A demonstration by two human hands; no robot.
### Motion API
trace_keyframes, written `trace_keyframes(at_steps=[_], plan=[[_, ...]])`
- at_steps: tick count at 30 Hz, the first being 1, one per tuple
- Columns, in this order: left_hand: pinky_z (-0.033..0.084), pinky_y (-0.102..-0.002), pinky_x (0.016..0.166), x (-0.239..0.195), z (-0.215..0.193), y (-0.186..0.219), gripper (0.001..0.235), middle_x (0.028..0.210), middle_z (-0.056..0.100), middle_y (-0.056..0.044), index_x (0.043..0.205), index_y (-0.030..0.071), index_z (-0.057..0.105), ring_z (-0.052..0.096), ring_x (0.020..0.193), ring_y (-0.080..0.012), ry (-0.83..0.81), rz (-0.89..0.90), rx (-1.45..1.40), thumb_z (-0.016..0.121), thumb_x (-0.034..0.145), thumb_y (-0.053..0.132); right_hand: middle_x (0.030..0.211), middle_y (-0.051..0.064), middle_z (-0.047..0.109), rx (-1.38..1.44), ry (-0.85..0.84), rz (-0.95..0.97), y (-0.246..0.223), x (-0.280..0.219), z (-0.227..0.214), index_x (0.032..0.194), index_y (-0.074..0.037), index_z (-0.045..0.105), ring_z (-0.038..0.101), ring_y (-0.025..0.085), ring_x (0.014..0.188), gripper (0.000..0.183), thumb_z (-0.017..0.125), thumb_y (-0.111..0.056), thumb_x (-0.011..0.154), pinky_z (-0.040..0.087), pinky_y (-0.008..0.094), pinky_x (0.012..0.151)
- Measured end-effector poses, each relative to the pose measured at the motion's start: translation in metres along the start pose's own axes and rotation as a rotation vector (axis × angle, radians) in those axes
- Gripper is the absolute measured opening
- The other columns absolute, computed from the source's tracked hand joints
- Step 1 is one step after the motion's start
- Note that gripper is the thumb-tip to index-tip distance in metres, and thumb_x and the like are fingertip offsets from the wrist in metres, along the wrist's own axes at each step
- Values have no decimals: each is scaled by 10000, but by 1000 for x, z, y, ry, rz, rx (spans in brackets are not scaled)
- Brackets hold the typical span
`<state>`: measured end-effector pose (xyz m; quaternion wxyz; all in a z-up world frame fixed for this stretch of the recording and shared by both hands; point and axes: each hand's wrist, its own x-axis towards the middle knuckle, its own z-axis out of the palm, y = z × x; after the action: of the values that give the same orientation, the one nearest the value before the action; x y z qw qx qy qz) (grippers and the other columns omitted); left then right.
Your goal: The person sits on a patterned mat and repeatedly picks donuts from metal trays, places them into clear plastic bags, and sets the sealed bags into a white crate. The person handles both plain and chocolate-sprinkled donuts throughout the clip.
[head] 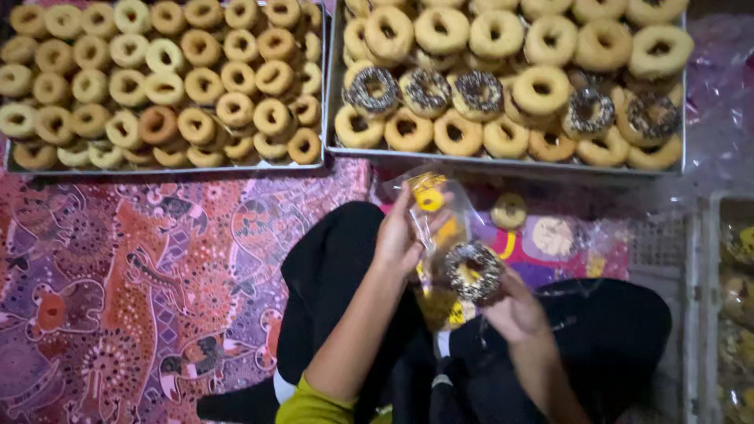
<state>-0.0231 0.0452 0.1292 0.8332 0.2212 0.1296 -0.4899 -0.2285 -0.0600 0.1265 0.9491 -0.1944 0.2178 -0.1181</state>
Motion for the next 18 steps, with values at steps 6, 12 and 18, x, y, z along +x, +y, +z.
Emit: trace_keyframes(at_steps=[6,12,18], plan=[[580,-347,914,-41,32,-56,509,1151,682,-86,1385,52,546,681,1029,-185,-96,192,353,690,907,-51,1433,166,548,-71,136,-61,12,-12,-25,1534,-11,401,615,303,1240,609,601,-282,1026,481,472,1069],[602,-356,784,-55,34,-94,447,1070,701,-110,1308,56,563,712,924,-203,127,62,260,716,891,4,1353,157,529,-617,164,-351,-11,-32,20,1560,-68,386,593,315,1138,661,672,-54,964,484,470,918],[605,-371,883,-65,19,-96,772,1208,689,-227,1225,567,22,729,981,-272,71,-207,383,653,975,199,1316,166,611,-1875,124,-1036,-48,-59,61,1225,-57,667,651,360,1141,378,769,-128,868,535,433,928]])
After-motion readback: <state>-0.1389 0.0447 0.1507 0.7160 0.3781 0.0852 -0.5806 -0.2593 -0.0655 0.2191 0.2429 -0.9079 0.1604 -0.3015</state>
